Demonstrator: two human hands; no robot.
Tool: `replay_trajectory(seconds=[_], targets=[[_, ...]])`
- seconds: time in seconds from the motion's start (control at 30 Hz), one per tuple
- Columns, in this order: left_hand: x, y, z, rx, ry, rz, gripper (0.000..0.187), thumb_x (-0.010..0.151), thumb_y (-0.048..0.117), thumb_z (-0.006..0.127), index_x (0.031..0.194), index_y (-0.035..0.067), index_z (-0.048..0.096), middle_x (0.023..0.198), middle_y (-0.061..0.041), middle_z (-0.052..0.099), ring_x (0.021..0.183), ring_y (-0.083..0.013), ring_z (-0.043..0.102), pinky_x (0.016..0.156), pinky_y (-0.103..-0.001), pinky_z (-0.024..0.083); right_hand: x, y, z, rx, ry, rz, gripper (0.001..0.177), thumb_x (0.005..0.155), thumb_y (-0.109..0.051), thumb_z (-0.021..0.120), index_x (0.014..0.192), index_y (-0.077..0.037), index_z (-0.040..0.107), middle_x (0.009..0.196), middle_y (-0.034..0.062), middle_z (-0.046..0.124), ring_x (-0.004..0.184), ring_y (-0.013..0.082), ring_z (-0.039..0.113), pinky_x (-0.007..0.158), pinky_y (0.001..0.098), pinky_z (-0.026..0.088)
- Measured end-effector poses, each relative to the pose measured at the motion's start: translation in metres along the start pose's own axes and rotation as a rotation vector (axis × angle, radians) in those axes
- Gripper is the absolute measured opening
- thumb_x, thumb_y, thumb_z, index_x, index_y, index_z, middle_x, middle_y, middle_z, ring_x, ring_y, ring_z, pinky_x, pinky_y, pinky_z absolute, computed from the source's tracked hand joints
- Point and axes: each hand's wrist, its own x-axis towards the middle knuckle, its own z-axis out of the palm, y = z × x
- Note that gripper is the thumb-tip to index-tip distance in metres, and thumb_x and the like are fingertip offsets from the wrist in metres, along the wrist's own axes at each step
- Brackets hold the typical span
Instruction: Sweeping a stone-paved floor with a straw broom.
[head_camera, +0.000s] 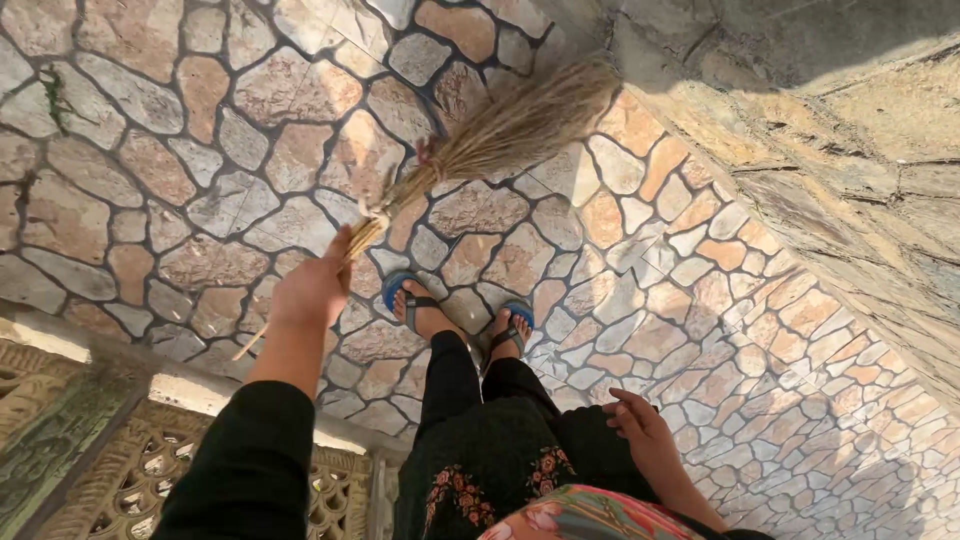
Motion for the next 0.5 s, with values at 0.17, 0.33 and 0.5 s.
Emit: replay_trajectory(seconds=[0.17,0.33,0.5], targets=[[-0.048,-0.163,-0.064,-0.166,0.454,-0.308,0.063,0.111,0.043,0.048,0.168,0.027,0.027,0.096,-0.028,0.072,0.083,-0.0472,0.071,0.069,-0.056,0.059,0.000,-0.070,0.067,0.047,-0.101,-0.024,0.038,0.104,-0.021,0.052,0.138,-0.007,0.061,0.109,0.0045,0.074,0.091,0.0127,0.065,0.083,0.0281,0.052],[-0.097,-0.134,0.011,-0.314,0.458,-0.240,0.070,0.106,0.038,0.050,0.168,0.022,0.023,0.079,-0.027,0.070,0.075,-0.0485,0.070,0.063,-0.058,0.056,-0.008,-0.120,0.109,0.083,-0.198,-0.038,0.038,0.104,-0.020,0.052,0.139,-0.006,0.058,0.110,0.0044,0.071,0.092,0.0129,0.063,0.084,0.0303,0.052],[-0.087,-0.056,0.067,-0.009,-0.198,0.293,0.067,0.104,0.035,0.044,0.162,0.043,0.011,0.109,-0.021,0.068,0.094,-0.0422,0.071,0.080,-0.054,0.058,-0.010,-0.123,0.103,0.024,-0.172,-0.002,0.039,0.103,-0.019,0.053,0.139,-0.007,0.060,0.109,0.0061,0.071,0.093,0.0131,0.065,0.085,0.0287,0.052]])
